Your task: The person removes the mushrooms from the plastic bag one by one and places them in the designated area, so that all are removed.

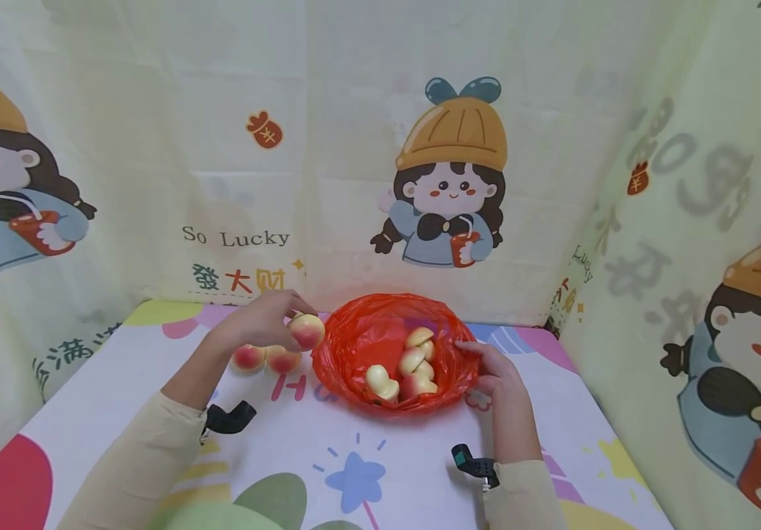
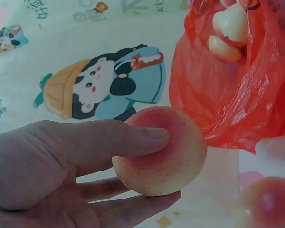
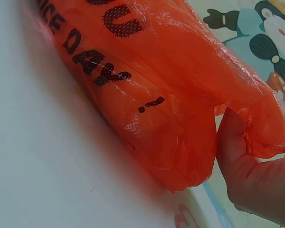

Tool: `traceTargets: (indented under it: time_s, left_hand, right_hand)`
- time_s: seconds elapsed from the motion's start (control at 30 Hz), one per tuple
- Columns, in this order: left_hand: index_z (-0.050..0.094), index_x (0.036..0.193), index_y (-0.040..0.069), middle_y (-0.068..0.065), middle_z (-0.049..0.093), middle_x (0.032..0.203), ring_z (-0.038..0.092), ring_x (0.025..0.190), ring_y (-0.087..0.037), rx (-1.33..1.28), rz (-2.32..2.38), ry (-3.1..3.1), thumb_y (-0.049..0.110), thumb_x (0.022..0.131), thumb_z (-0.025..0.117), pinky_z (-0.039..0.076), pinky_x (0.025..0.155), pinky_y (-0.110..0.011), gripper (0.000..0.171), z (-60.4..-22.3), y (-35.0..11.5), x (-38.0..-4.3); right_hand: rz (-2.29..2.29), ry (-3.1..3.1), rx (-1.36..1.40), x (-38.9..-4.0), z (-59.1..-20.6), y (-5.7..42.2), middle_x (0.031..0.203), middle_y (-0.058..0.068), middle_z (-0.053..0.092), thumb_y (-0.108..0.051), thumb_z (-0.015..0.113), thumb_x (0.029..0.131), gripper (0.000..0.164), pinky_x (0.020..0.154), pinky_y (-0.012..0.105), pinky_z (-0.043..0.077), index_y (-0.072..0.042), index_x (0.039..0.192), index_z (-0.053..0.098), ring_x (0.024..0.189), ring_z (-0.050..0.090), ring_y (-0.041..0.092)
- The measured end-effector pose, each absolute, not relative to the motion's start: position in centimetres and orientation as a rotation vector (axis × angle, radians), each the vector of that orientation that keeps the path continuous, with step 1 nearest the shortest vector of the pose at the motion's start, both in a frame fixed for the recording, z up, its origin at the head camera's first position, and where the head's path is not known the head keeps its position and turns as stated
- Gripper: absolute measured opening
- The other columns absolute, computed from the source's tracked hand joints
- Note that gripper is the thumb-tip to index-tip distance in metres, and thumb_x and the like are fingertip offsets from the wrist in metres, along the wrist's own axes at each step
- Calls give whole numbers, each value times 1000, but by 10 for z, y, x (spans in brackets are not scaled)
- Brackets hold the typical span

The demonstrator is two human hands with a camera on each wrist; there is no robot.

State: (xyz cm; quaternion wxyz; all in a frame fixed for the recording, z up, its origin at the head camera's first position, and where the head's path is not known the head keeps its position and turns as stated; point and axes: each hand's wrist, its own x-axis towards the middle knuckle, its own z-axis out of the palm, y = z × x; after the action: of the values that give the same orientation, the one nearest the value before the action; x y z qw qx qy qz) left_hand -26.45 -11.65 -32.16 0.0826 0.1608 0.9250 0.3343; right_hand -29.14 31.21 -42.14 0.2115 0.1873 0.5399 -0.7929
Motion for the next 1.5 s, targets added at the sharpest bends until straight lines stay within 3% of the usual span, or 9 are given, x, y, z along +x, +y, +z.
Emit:
traceTargets:
  time_s: [0.33, 0.6, 0.73, 0.9, 1.2, 1.5]
  left_hand:
    - [75, 129, 16, -10, 66, 132, 57, 120, -29, 441, 985, 2795, 8, 79, 87, 63, 72, -33, 52, -326, -138, -261]
    - [75, 128, 16, -10, 65, 136, 58, 126, -36, 435, 983, 2804, 11, 80, 86, 63, 83, -42, 50, -331, -158, -260]
    - [74, 130, 16, -11, 64, 138, 56, 129, -39, 409, 1010, 2806, 11, 79, 85, 63, 79, -40, 52, -333, -168, -261]
    - [74, 129, 15, -11, 67, 136, 59, 128, -40, 429, 1037, 2836, 9, 78, 84, 64, 77, -39, 53, -336, -182, -262]
    - [73, 131, 13, -15, 66, 137, 59, 127, -42, 414, 1013, 2887, 12, 79, 86, 62, 84, -45, 54, -338, -202, -256]
    - [71, 133, 10, -15, 65, 139, 58, 129, -43, 432, 1050, 2892, 5, 79, 81, 62, 86, -46, 55, -344, -220, -257]
  right_hand:
    - [-2223, 1476, 550, -290, -424, 311, 116, -2, 69, -28, 75, 97, 53, 101, 38, 58, -20, 140, 45, 113, 66, 18]
    - [-2220, 1485, 556, -289, -427, 313, 118, -3, 67, -28, 76, 96, 57, 102, 37, 57, -20, 142, 43, 117, 61, 19]
    - [-2231, 1488, 564, -288, -427, 313, 119, -2, 67, -28, 77, 95, 58, 102, 38, 58, -21, 142, 43, 116, 63, 19]
    - [-2229, 1481, 563, -289, -428, 312, 118, -2, 69, -28, 77, 95, 59, 103, 38, 57, -21, 143, 43, 117, 63, 19]
    - [-2231, 1479, 575, -291, -430, 309, 122, -2, 65, -29, 78, 95, 62, 104, 38, 56, -22, 144, 42, 124, 58, 19]
    - [-2240, 1466, 585, -293, -427, 312, 116, -2, 69, -27, 78, 94, 58, 102, 38, 57, -20, 140, 45, 115, 64, 18]
